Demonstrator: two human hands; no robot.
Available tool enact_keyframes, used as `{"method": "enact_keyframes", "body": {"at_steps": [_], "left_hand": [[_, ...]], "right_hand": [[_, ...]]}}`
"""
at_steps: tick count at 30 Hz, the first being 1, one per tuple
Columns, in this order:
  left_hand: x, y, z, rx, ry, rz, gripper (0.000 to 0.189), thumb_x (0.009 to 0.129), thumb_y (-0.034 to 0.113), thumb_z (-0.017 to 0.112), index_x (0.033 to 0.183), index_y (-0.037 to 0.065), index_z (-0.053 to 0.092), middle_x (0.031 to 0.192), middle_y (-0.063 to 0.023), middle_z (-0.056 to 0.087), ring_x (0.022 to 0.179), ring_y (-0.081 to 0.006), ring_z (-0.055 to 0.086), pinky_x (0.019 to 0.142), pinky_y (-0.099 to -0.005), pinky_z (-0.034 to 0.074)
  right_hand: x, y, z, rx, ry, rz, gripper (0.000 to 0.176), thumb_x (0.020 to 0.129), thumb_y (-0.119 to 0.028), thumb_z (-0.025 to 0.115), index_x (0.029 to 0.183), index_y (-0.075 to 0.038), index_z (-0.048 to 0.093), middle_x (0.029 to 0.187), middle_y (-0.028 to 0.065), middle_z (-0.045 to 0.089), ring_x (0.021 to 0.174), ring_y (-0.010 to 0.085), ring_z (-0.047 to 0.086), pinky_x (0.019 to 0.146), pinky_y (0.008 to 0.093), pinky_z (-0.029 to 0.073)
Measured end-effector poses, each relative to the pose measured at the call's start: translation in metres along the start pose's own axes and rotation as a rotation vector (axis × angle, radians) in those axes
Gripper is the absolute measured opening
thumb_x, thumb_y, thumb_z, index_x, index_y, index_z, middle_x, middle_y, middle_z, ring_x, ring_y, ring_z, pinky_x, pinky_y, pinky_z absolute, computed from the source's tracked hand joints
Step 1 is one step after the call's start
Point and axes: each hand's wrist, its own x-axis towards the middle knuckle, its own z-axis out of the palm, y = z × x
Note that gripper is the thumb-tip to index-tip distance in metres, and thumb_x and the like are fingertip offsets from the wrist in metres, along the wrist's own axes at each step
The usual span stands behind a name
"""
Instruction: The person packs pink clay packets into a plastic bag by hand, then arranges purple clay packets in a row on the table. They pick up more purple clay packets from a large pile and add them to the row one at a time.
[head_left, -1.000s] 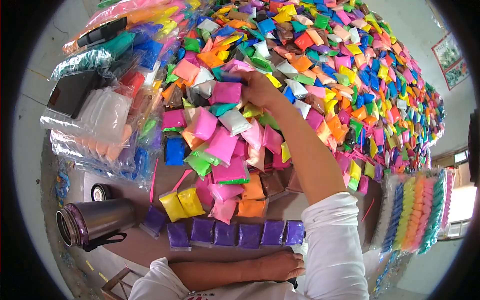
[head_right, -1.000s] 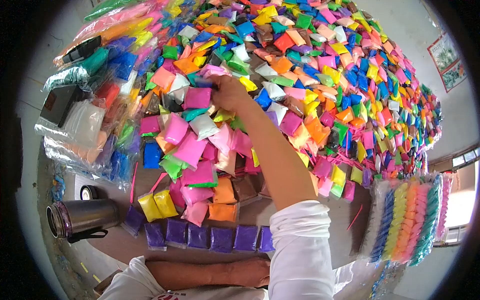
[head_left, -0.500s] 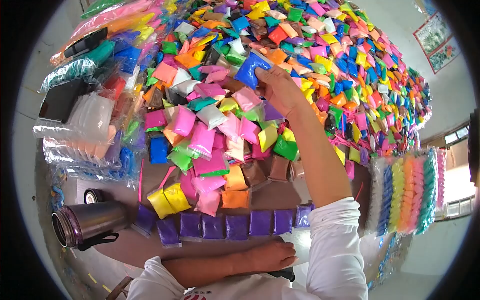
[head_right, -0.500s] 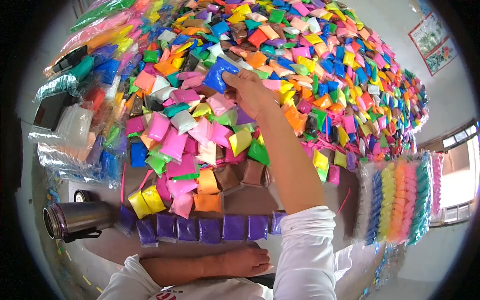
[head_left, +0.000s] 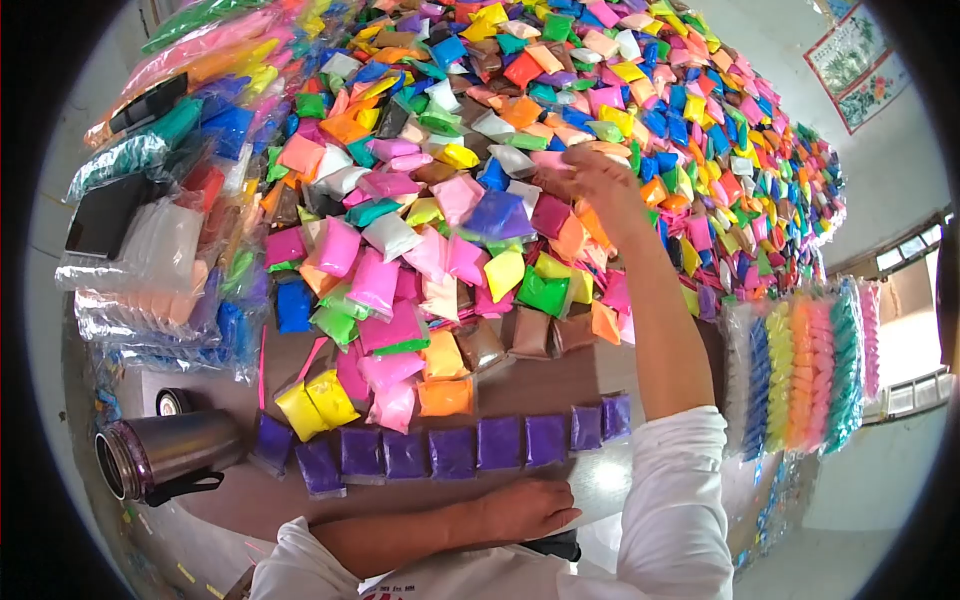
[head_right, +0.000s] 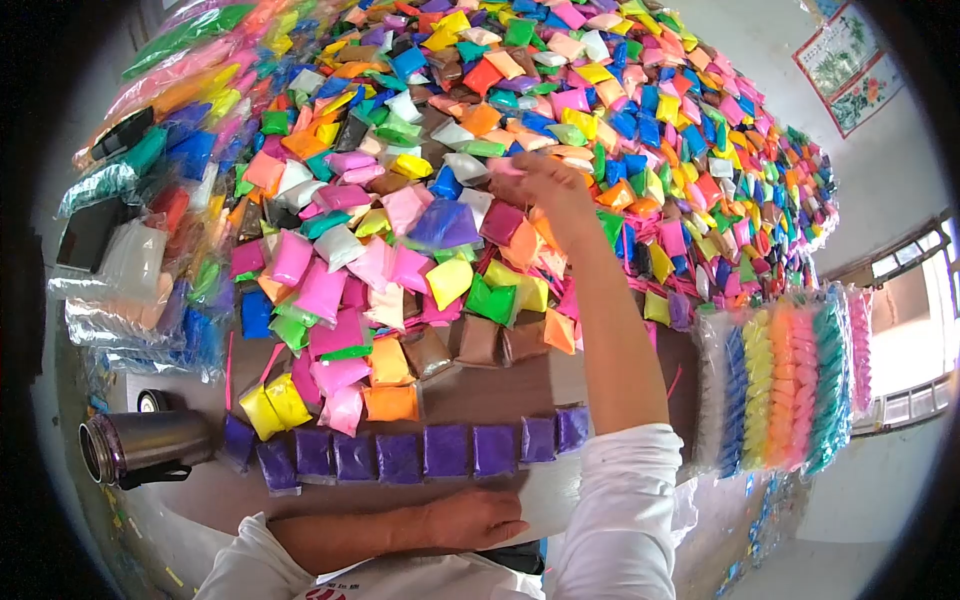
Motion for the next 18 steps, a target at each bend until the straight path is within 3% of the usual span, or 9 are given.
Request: {"method": "enact_keyframes", "body": {"at_steps": [3, 6, 9, 12, 13, 16, 18], "left_hand": [[0.0, -0.004, 0.004, -0.009, -0.015, -0.003, 0.028, 0.098, 0.023, 0.055, 0.082, 0.0, 0.058, 0.086, -0.017, 0.058, 0.08, -0.0391, 0.061, 0.076, -0.0474, 0.05], [-0.002, -0.016, 0.013, 0.033, 0.065, 0.114, 0.023, 0.096, 0.021, 0.059, 0.084, 0.001, 0.055, 0.082, -0.0154, 0.056, 0.077, -0.037, 0.061, 0.069, -0.046, 0.051], [-0.004, -0.017, 0.016, 0.02, 0.072, 0.081, 0.023, 0.096, 0.021, 0.058, 0.085, 0.001, 0.056, 0.083, -0.0145, 0.056, 0.078, -0.0355, 0.062, 0.071, -0.0445, 0.052], [0.0, -0.013, 0.008, 0.024, -0.014, 0.072, 0.024, 0.097, 0.022, 0.056, 0.087, 0.0, 0.058, 0.084, -0.0141, 0.056, 0.079, -0.0347, 0.062, 0.072, -0.0433, 0.052], [0.001, -0.012, 0.006, 0.031, -0.051, 0.049, 0.025, 0.097, 0.023, 0.055, 0.086, 0.001, 0.058, 0.086, -0.0148, 0.057, 0.08, -0.0356, 0.062, 0.074, -0.044, 0.051], [0.003, -0.007, 0.004, 0.029, -0.123, -0.007, 0.026, 0.098, 0.024, 0.054, 0.085, 0.001, 0.059, 0.088, -0.016, 0.058, 0.083, -0.0368, 0.061, 0.078, -0.0453, 0.05], [0.002, -0.005, 0.004, 0.0, -0.122, -0.035, 0.025, 0.097, 0.023, 0.055, 0.086, 0.001, 0.059, 0.088, -0.0158, 0.058, 0.083, -0.0361, 0.062, 0.077, -0.0448, 0.05]], "right_hand": [[0.036, 0.016, -0.04, -0.069, 0.381, 0.011, 0.035, 0.086, -0.008, 0.061, 0.12, 0.001, 0.065, 0.123, 0.0094, 0.064, 0.11, 0.0212, 0.062, 0.091, 0.0316, 0.051], [0.065, 0.018, -0.063, -0.215, 0.591, -0.072, 0.044, 0.084, -0.013, 0.066, 0.125, 0.003, 0.061, 0.127, 0.0132, 0.061, 0.114, 0.0246, 0.061, 0.091, 0.0333, 0.051], [0.094, 0.033, -0.084, -0.27, 0.424, -0.01, 0.083, 0.075, -0.034, 0.072, 0.143, 0.004, 0.043, 0.139, 0.0223, 0.051, 0.128, 0.0327, 0.051, 0.104, 0.0365, 0.042], [0.114, 0.043, -0.067, -1.03, 0.513, 0.055, 0.098, 0.069, -0.048, 0.075, 0.144, 0.004, 0.041, 0.142, 0.026, 0.047, 0.132, 0.0374, 0.048, 0.108, 0.0395, 0.04], [0.117, 0.045, -0.057, -1.041, 0.566, 0.047, 0.105, 0.065, -0.055, 0.077, 0.144, 0.003, 0.041, 0.143, 0.0277, 0.047, 0.133, 0.0396, 0.046, 0.111, 0.0423, 0.037], [0.113, 0.042, -0.028, -0.86, 0.553, -0.013, 0.104, 0.065, -0.055, 0.078, 0.145, 0.001, 0.043, 0.14, 0.0275, 0.049, 0.134, 0.0389, 0.045, 0.112, 0.0439, 0.036], [0.118, 0.048, -0.001, -0.771, 0.457, -0.137, 0.103, 0.065, -0.057, 0.078, 0.142, 0.001, 0.045, 0.138, 0.0261, 0.051, 0.133, 0.0391, 0.045, 0.112, 0.0444, 0.035]]}}
